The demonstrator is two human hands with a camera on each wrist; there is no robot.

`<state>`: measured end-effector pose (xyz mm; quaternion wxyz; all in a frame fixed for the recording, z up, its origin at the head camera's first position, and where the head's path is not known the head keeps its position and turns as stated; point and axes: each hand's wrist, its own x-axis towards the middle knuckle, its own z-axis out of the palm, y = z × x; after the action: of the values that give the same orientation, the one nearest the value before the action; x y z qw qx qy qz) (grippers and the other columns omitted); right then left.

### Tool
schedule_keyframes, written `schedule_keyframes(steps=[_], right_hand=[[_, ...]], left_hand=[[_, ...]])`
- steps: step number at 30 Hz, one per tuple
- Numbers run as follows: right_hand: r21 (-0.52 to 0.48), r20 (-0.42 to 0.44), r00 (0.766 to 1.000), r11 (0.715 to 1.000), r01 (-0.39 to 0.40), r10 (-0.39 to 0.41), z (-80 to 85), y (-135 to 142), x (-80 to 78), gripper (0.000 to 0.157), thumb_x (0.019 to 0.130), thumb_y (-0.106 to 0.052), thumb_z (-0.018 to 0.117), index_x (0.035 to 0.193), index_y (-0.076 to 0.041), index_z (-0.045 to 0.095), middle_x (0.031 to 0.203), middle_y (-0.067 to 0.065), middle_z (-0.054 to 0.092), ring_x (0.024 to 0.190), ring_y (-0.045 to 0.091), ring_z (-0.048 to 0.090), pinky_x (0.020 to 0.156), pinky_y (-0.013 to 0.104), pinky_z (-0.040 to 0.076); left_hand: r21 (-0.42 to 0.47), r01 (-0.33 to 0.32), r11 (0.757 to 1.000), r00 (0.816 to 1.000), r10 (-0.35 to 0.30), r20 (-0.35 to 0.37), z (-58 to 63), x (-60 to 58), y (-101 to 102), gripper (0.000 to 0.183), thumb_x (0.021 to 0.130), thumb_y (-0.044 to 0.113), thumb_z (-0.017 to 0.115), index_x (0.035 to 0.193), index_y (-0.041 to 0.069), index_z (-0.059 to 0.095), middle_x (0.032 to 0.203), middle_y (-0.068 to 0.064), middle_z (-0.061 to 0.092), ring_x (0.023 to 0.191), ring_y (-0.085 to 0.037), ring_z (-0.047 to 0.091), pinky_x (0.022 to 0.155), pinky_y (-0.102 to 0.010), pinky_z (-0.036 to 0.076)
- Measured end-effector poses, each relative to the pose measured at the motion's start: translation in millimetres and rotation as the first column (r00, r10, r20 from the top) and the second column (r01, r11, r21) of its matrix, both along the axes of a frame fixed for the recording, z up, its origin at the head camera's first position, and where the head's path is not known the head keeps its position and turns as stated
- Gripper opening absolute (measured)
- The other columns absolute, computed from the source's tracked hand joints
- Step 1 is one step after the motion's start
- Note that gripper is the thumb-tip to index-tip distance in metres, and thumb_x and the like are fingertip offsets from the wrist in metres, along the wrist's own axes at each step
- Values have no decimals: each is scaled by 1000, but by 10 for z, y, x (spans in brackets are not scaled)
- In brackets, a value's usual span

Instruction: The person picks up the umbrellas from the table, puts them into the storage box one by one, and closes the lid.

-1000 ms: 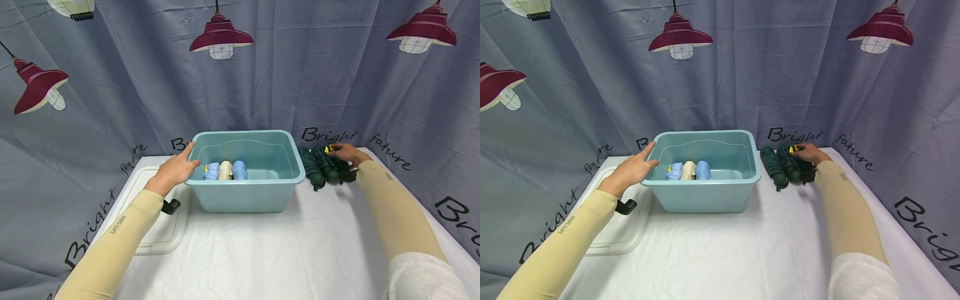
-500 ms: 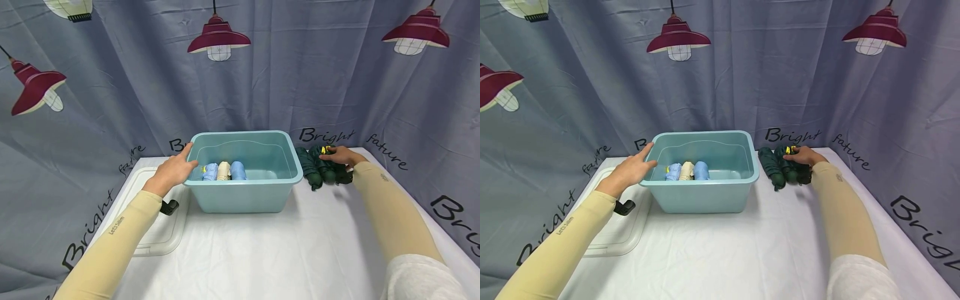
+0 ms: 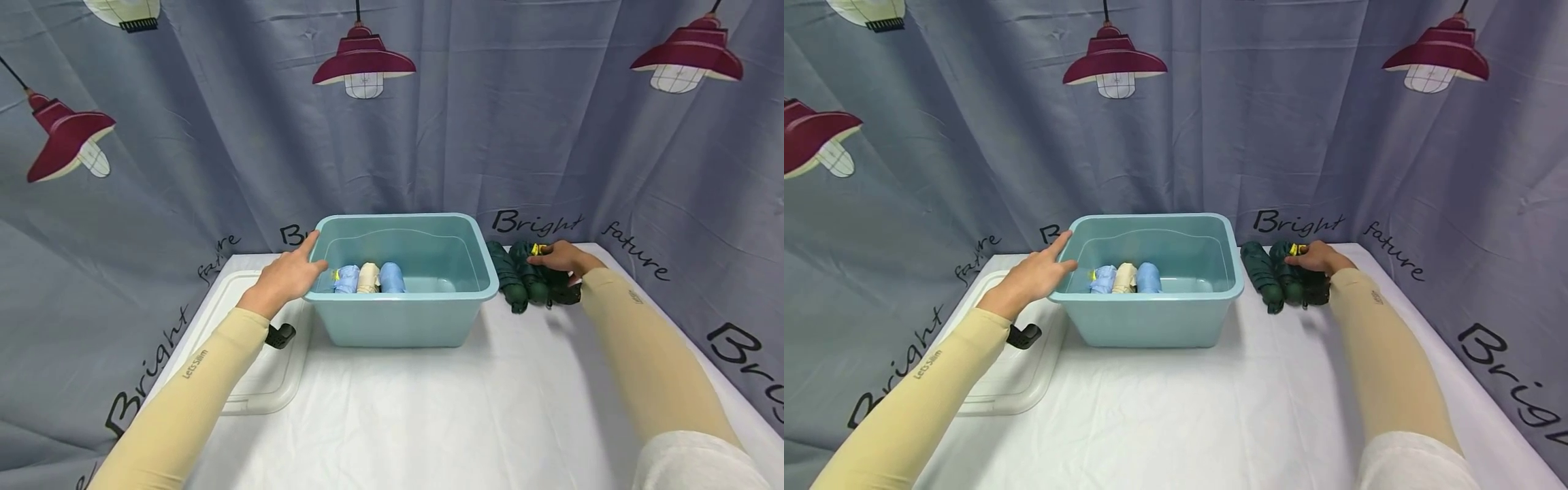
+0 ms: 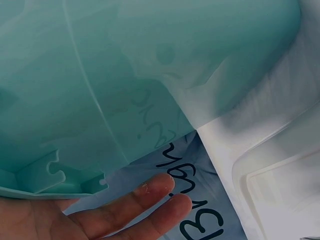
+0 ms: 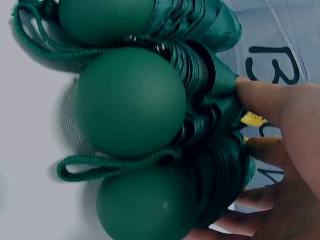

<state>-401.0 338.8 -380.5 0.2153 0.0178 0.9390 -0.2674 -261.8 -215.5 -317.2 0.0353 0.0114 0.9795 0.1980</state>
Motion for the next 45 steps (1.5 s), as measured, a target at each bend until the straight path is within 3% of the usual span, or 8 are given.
schedule_keyframes(steps=[8, 14, 21, 35, 45], right_hand=[[-80, 23, 999, 996, 24, -22, -62, 169, 70, 64, 108, -28, 36, 159, 0, 10, 158, 40, 5, 141, 61, 19, 86, 59, 55], [-92, 22, 999, 995, 45, -43, -181, 184, 66, 74, 102, -18, 47, 161, -5, 3, 159, 39, 3, 141, 60, 22, 89, 61, 52], [-75, 23, 997, 994, 80, -79, -193, 160, 31, 82, 100, -13, 45, 159, -5, -11, 158, 40, 0, 141, 60, 21, 91, 62, 51], [38, -91, 995, 998, 45, -41, -98, 55, 20, 78, 99, -14, 44, 158, 3, -4, 154, 43, 8, 131, 62, 34, 77, 55, 57], [-10, -66, 994, 996, 85, -86, -146, 78, 10, 80, 98, -15, 45, 160, -1, -4, 156, 42, 7, 133, 62, 33, 84, 61, 54]], left_hand=[[19, 4, 1000, 1000, -4, 21, -49, 27, 56, 75, 99, 46, 39, 164, 31, 3, 150, -24, 47, 120, -41, 58, 92, -59, 45], [12, -7, 1000, 1000, 7, 21, -92, 45, 55, 76, 99, 47, 39, 164, 31, 4, 150, -24, 48, 121, -41, 59, 92, -59, 46], [9, 3, 1000, 1000, -3, 5, -79, 17, 51, 76, 98, 48, 39, 164, 31, 4, 141, -23, 56, 110, -37, 61, 86, -55, 47], [-4, -7, 1000, 1000, 7, -5, 0, 17, 16, 75, 99, 48, 38, 164, 33, 3, 148, -24, 50, 115, -41, 60, 87, -57, 46], [-17, -10, 1000, 1000, 10, -10, 11, -2, 7, 74, 98, 48, 37, 164, 32, 5, 148, -25, 49, 120, -40, 59, 89, -58, 46]])
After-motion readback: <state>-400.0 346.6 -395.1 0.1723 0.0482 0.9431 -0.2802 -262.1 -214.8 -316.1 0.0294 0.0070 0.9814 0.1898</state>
